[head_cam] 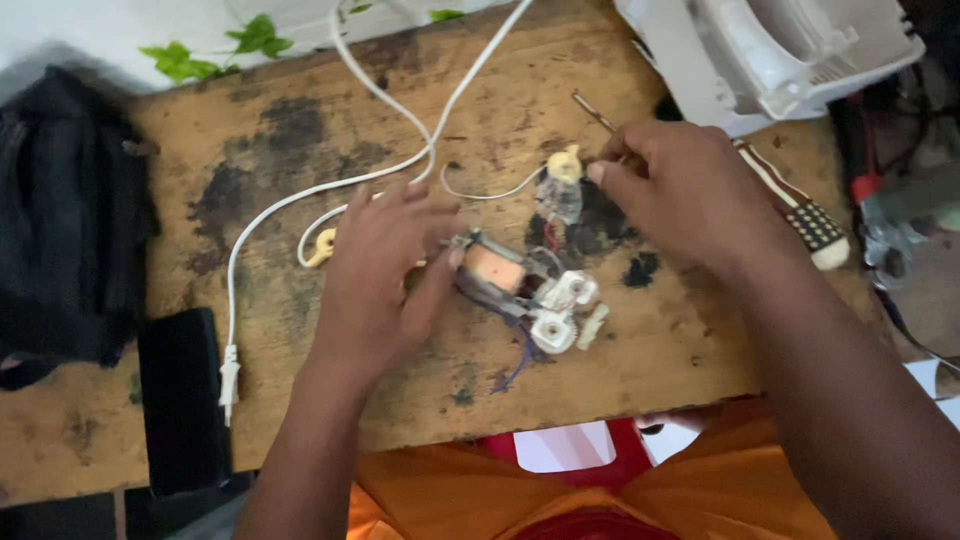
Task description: The person manipulates a small yellow plastic component attached to a wire, repeatedly twisting and pulling the wire with both hands. The workspace contains a disassembled motor assembly, a power cord, and various tools on a wooden table.
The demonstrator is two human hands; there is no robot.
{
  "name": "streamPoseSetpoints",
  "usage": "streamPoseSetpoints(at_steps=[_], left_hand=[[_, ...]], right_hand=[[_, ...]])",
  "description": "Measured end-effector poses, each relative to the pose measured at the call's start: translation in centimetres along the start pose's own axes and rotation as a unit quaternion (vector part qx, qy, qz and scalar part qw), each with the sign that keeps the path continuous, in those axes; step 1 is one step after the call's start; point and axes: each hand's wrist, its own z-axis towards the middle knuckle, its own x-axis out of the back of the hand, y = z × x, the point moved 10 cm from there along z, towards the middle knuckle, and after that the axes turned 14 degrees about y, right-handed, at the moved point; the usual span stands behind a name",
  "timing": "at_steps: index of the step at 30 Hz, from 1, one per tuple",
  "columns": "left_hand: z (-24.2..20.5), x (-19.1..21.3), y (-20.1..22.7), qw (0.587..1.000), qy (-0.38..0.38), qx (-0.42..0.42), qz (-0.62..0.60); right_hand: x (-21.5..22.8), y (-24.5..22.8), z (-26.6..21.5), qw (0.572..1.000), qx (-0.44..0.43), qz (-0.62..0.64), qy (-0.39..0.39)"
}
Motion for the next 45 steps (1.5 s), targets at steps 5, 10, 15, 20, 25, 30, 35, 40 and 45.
streamPoseSetpoints(at_steps=[5, 10, 15, 20, 25, 30, 35, 40, 45], left_hand=[[-2.9, -0.1, 2.3, 1.0, 0.011, 0.019, 0.013], [-4.1, -1.4, 2.3, 0.998, 0.022, 0.055, 0.012], [-4.3, -1.5, 2.2, 0.996, 0.073, 0.059, 0.007], [-4.5, -1.8, 1.8, 0.995, 0.074, 0.069, -0.005], [-4.5, -1.4, 1.7, 0.994, 0.094, 0.042, -0.031], [-4.3, -0.8, 2.5, 0.994, 0.091, 0.008, -0.06], [-4.4, -0.2, 2.1, 0.991, 0.109, 0.008, -0.078], [-3.1, 1.3, 1.9, 0.988, 0.139, 0.018, -0.064], [0.1, 0.7, 0.9, 0.994, 0.098, 0.024, -0.034]], right_hand=[[0.6, -0.2, -4.4, 0.981, -0.049, 0.116, -0.146], [-3.1, 0.0, -4.2, 0.948, 0.126, 0.234, -0.173], [-2.2, -1.2, -4.5, 0.933, 0.24, 0.229, -0.137], [0.6, -2.2, -5.5, 0.893, 0.323, 0.311, -0.038], [1.3, -2.8, -6.2, 0.867, 0.336, 0.368, -0.027], [0.8, -3.1, -7.4, 0.82, 0.39, 0.408, -0.097], [-0.1, -2.4, -7.6, 0.838, 0.337, 0.395, -0.167], [-0.8, -1.7, -6.7, 0.834, 0.306, 0.401, -0.225], [-1.7, -1.0, -5.6, 0.868, 0.285, 0.328, -0.241]])
